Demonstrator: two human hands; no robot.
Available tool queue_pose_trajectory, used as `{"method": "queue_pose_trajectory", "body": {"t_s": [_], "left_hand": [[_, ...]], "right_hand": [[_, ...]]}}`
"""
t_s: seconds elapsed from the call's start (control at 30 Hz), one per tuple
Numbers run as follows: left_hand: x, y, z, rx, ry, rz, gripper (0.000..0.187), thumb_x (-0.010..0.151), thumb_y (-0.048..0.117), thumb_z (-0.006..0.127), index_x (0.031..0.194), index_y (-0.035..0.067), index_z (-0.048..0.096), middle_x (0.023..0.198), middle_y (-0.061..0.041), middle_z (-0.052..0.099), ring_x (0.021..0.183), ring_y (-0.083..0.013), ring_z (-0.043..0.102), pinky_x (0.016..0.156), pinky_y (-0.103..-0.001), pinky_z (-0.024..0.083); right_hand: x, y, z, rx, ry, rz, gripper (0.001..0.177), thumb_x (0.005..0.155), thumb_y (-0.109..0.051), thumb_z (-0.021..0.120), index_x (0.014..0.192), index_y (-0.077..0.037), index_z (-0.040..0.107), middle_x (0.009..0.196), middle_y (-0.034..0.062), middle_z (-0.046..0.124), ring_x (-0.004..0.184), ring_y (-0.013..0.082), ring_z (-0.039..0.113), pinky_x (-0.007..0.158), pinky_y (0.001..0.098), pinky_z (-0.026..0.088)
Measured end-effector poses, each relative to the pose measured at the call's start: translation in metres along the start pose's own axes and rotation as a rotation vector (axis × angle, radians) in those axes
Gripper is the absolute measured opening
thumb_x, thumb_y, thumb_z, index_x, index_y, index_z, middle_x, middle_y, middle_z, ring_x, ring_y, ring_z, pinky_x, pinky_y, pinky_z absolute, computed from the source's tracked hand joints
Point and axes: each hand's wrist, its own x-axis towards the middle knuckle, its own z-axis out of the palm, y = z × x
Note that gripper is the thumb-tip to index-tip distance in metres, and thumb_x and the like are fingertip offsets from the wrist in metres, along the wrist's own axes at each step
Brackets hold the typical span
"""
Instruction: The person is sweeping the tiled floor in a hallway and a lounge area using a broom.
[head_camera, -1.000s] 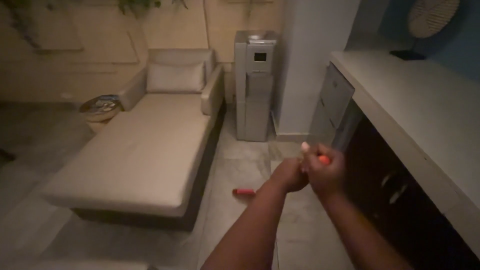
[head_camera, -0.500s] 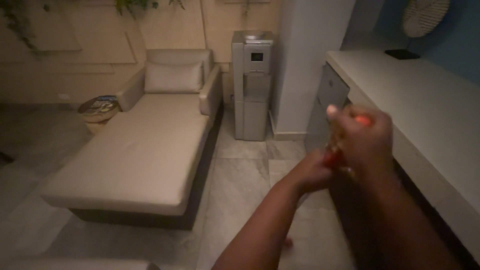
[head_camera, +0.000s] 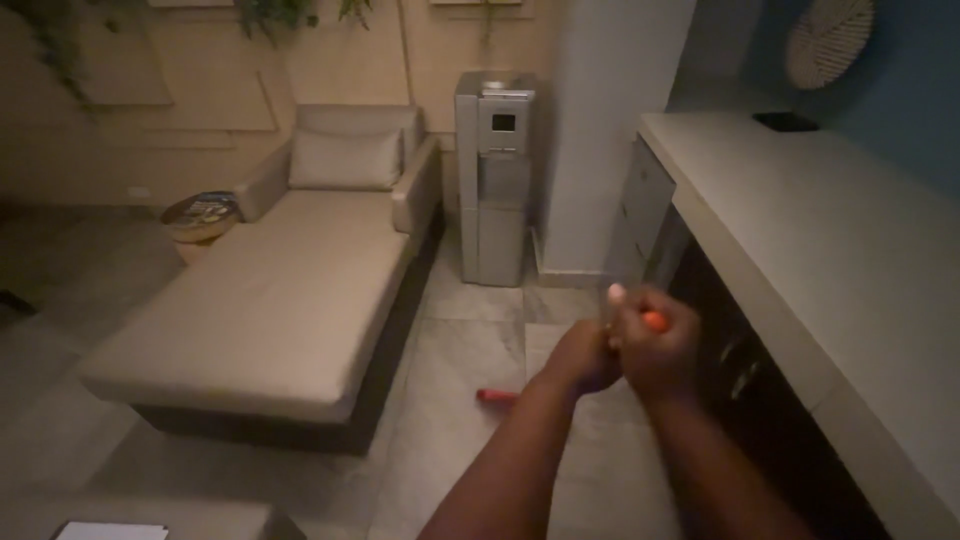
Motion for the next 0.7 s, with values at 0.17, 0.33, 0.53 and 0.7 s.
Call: {"method": "queue_pose_trajectory", "body": {"t_s": [0.17, 0.33, 0.53, 0.7], "left_hand": [[-0.005, 0.004, 0.019, 0.073, 0.025, 0.085, 0.025, 0.09, 0.025, 0.069, 0.107, 0.008, 0.074, 0.104, -0.022, 0.076, 0.094, -0.038, 0.073, 0.08, -0.044, 0.056], [-0.027, 0.049, 0.026, -0.335, -0.074, -0.033, 0.029, 0.086, 0.013, 0.072, 0.114, 0.006, 0.067, 0.1, -0.015, 0.076, 0.089, -0.0298, 0.073, 0.074, -0.043, 0.059], [-0.06, 0.117, 0.037, -0.322, -0.08, 0.157, 0.04, 0.085, 0.007, 0.064, 0.125, 0.005, 0.066, 0.109, -0.015, 0.074, 0.099, -0.0264, 0.07, 0.084, -0.039, 0.057], [-0.069, 0.161, 0.029, -0.364, -0.112, 0.245, 0.038, 0.093, 0.016, 0.062, 0.128, 0.002, 0.066, 0.128, -0.021, 0.07, 0.118, -0.0322, 0.067, 0.102, -0.04, 0.053]], "right_hand": [[-0.008, 0.008, -0.016, -0.039, -0.043, 0.063, 0.034, 0.093, -0.02, 0.072, 0.064, -0.005, 0.062, 0.056, 0.0037, 0.06, 0.049, 0.0121, 0.056, 0.05, 0.028, 0.044], [-0.009, -0.019, -0.044, -0.069, 0.079, 0.134, 0.03, 0.088, -0.022, 0.077, 0.068, -0.006, 0.062, 0.057, 0.0044, 0.059, 0.051, 0.0146, 0.056, 0.053, 0.0294, 0.047], [-0.019, -0.111, -0.094, -0.43, 0.155, 0.087, 0.033, 0.083, -0.029, 0.087, 0.087, -0.014, 0.058, 0.069, -0.0008, 0.059, 0.061, 0.0159, 0.06, 0.058, 0.034, 0.048], [-0.031, -0.169, -0.109, -0.042, -0.03, 0.1, 0.034, 0.098, -0.018, 0.07, 0.068, -0.011, 0.056, 0.058, 0.0062, 0.054, 0.048, 0.0166, 0.053, 0.05, 0.0345, 0.048]]}}
